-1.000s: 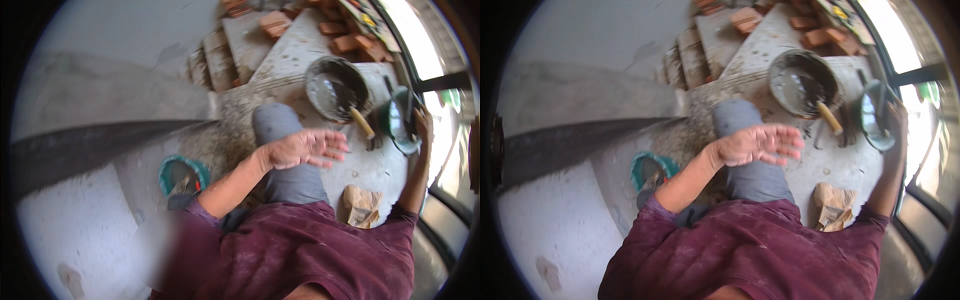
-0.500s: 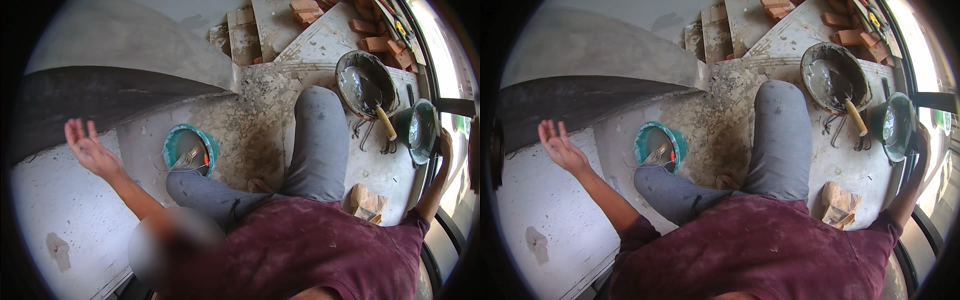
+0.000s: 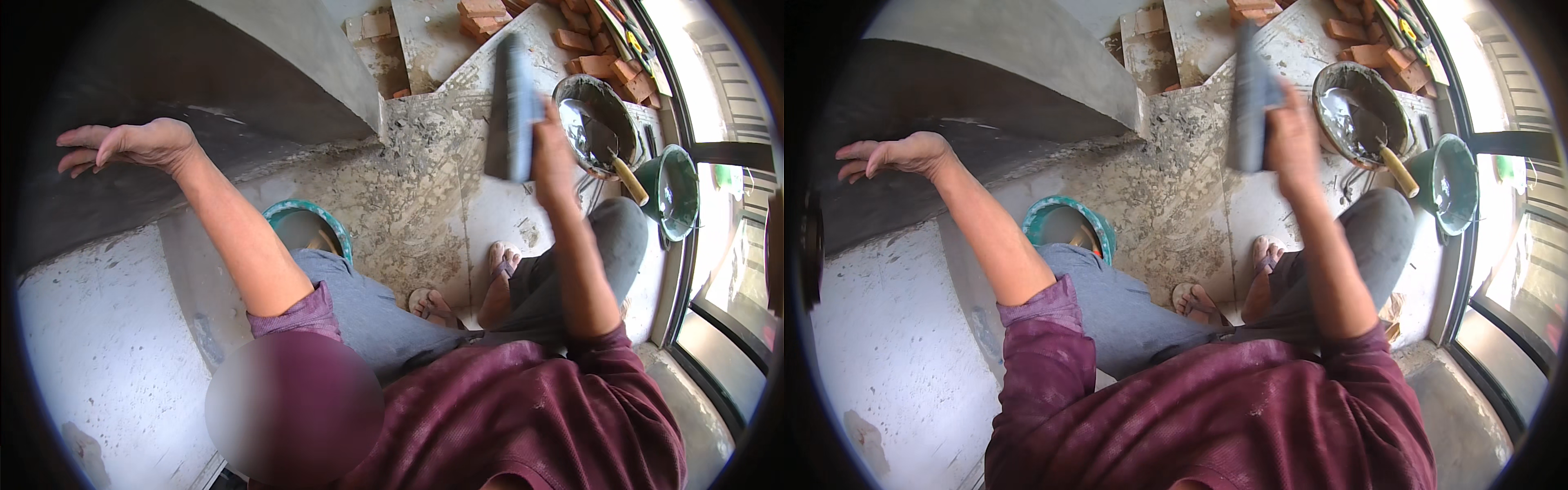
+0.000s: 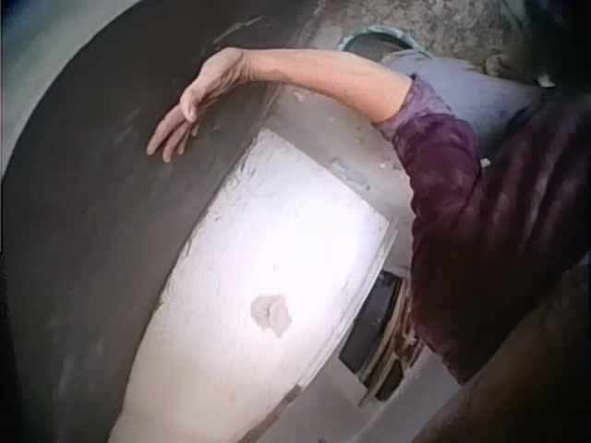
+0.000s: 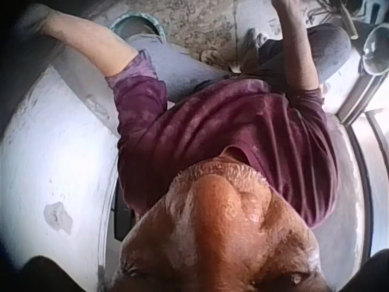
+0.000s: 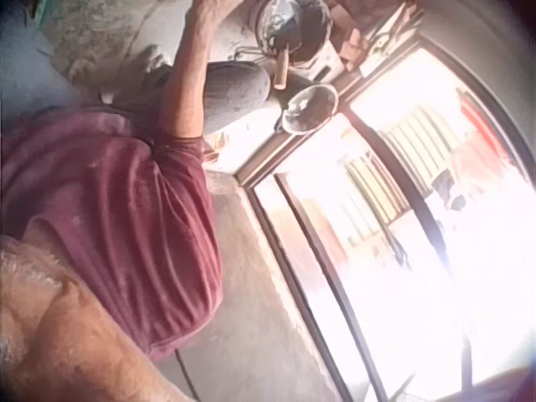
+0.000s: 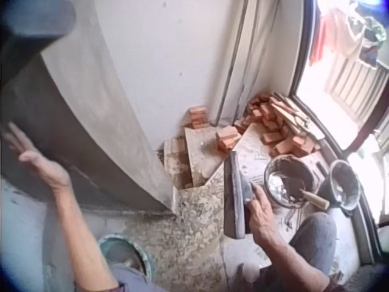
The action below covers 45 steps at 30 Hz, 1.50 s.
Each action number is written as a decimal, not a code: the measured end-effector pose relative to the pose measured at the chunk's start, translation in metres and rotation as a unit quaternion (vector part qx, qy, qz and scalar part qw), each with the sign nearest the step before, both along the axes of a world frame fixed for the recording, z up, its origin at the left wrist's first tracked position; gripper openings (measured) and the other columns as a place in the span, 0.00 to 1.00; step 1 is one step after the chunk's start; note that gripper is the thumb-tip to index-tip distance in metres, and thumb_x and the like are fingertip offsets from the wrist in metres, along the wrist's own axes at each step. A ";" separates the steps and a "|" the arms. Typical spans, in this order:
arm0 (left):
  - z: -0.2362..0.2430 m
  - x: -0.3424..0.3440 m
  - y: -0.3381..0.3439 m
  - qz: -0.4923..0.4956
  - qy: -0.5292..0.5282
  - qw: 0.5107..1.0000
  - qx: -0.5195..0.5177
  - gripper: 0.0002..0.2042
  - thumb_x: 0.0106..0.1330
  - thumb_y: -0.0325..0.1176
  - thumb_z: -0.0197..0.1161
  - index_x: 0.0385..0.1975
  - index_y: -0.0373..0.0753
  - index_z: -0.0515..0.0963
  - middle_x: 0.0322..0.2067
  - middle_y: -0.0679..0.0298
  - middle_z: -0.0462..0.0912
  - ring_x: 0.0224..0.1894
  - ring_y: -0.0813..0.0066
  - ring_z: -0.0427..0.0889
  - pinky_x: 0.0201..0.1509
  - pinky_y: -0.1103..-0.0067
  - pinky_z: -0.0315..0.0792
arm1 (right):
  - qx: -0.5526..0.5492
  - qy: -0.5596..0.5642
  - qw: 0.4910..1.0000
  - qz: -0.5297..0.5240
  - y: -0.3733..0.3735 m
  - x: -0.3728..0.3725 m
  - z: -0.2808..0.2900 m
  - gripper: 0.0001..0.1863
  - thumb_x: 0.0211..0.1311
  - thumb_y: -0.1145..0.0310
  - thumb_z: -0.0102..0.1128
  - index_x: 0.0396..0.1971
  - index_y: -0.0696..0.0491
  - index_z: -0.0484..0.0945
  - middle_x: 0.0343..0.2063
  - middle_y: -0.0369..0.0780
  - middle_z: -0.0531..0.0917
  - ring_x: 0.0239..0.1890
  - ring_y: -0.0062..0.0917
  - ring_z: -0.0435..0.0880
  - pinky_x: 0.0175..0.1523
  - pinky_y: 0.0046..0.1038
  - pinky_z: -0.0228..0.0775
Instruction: The person applies plaster to a concrete pillar using a trowel and smooths the surface with a float.
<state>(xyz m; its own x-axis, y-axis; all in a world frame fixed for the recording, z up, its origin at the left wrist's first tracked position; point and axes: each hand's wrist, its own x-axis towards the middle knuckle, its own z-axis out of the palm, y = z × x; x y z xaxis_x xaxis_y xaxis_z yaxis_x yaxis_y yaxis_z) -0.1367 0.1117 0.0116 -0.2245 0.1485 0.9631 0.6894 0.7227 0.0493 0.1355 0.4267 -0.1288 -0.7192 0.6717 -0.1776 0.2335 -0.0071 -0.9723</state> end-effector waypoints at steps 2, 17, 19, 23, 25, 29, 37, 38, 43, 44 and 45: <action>-0.002 -0.002 -0.003 0.003 0.020 1.000 -0.009 0.37 0.74 0.55 0.12 0.71 0.28 0.35 0.73 0.45 0.28 0.74 0.47 0.20 0.74 0.56 0.18 | -0.014 0.051 0.997 0.051 -0.057 -0.011 -0.003 0.27 0.65 0.72 0.44 0.66 0.54 0.62 0.44 0.47 0.78 0.41 0.27 0.79 0.49 0.29 0.75; -0.002 0.001 -0.005 -0.034 -0.007 0.995 0.089 0.35 0.74 0.53 0.07 0.72 0.32 0.36 0.72 0.44 0.22 0.72 0.53 0.11 0.70 0.54 0.07 | 0.153 0.188 0.965 0.100 -0.164 -0.067 0.027 0.27 0.71 0.64 0.52 0.66 0.56 0.62 0.57 0.54 0.74 0.58 0.43 0.76 0.62 0.37 0.66; 0.002 0.007 -0.002 -0.049 -0.023 0.993 0.104 0.36 0.73 0.53 0.06 0.73 0.33 0.36 0.72 0.43 0.22 0.72 0.53 0.10 0.70 0.54 0.07 | 0.180 0.173 0.964 0.092 -0.162 -0.077 0.016 0.27 0.71 0.64 0.51 0.66 0.56 0.62 0.56 0.55 0.75 0.57 0.46 0.76 0.61 0.39 0.67; -0.001 0.000 -0.007 -0.054 0.005 0.995 0.082 0.36 0.73 0.53 0.05 0.73 0.34 0.37 0.73 0.45 0.24 0.73 0.54 0.11 0.70 0.55 0.06 | 0.233 0.066 0.968 0.072 -0.134 -0.119 -0.036 0.26 0.70 0.62 0.50 0.65 0.57 0.65 0.53 0.58 0.77 0.55 0.49 0.77 0.59 0.41 0.67; -0.001 0.002 -0.008 -0.074 0.002 0.995 0.061 0.36 0.73 0.53 0.06 0.73 0.35 0.38 0.73 0.47 0.26 0.73 0.57 0.11 0.70 0.56 0.05 | 0.196 0.020 0.979 0.047 -0.105 -0.132 -0.068 0.28 0.70 0.60 0.51 0.64 0.58 0.65 0.52 0.58 0.78 0.55 0.49 0.77 0.60 0.40 0.67; -0.004 0.000 -0.012 -0.087 0.005 0.996 0.026 0.36 0.74 0.50 0.06 0.71 0.27 0.41 0.74 0.50 0.40 0.73 0.55 0.12 0.71 0.55 0.07 | 0.045 0.081 0.991 0.092 -0.123 -0.082 -0.004 0.27 0.71 0.61 0.49 0.65 0.58 0.64 0.53 0.57 0.77 0.58 0.44 0.76 0.64 0.37 0.66; 0.001 0.011 -0.004 -0.127 -0.087 0.984 0.094 0.45 0.69 0.61 0.04 0.70 0.25 0.39 0.72 0.39 0.27 0.74 0.52 0.15 0.75 0.61 0.13 | 0.173 0.049 0.982 0.063 -0.116 -0.137 -0.097 0.24 0.68 0.64 0.49 0.62 0.57 0.67 0.51 0.58 0.78 0.54 0.51 0.78 0.61 0.39 0.68; 0.000 0.008 -0.006 -0.113 -0.087 0.985 0.093 0.45 0.68 0.62 0.04 0.70 0.25 0.39 0.72 0.39 0.26 0.74 0.52 0.15 0.75 0.62 0.13 | 0.155 0.032 0.986 0.055 -0.107 -0.141 -0.096 0.25 0.68 0.64 0.49 0.62 0.58 0.68 0.51 0.58 0.78 0.54 0.51 0.78 0.61 0.38 0.67; 0.006 0.024 -0.021 -0.070 -0.119 0.986 0.097 0.44 0.69 0.62 0.06 0.70 0.25 0.39 0.71 0.41 0.22 0.74 0.57 0.17 0.76 0.65 0.17 | 0.085 0.103 0.986 0.095 -0.131 -0.083 -0.067 0.24 0.71 0.63 0.49 0.64 0.55 0.66 0.51 0.52 0.80 0.55 0.38 0.79 0.61 0.33 0.67; 0.007 0.023 -0.016 -0.089 -0.118 0.984 0.103 0.44 0.70 0.62 0.07 0.70 0.25 0.39 0.71 0.41 0.21 0.75 0.59 0.17 0.77 0.66 0.18 | 0.119 0.126 0.981 0.090 -0.142 -0.078 -0.069 0.25 0.71 0.64 0.49 0.65 0.54 0.65 0.52 0.52 0.79 0.56 0.40 0.79 0.61 0.34 0.67; 0.006 0.022 -0.011 -0.106 -0.115 0.982 0.107 0.44 0.70 0.62 0.08 0.70 0.25 0.39 0.71 0.42 0.21 0.75 0.60 0.17 0.77 0.66 0.18 | 0.149 0.150 0.973 0.087 -0.154 -0.081 -0.073 0.25 0.71 0.64 0.49 0.65 0.54 0.65 0.52 0.52 0.79 0.56 0.42 0.79 0.61 0.35 0.67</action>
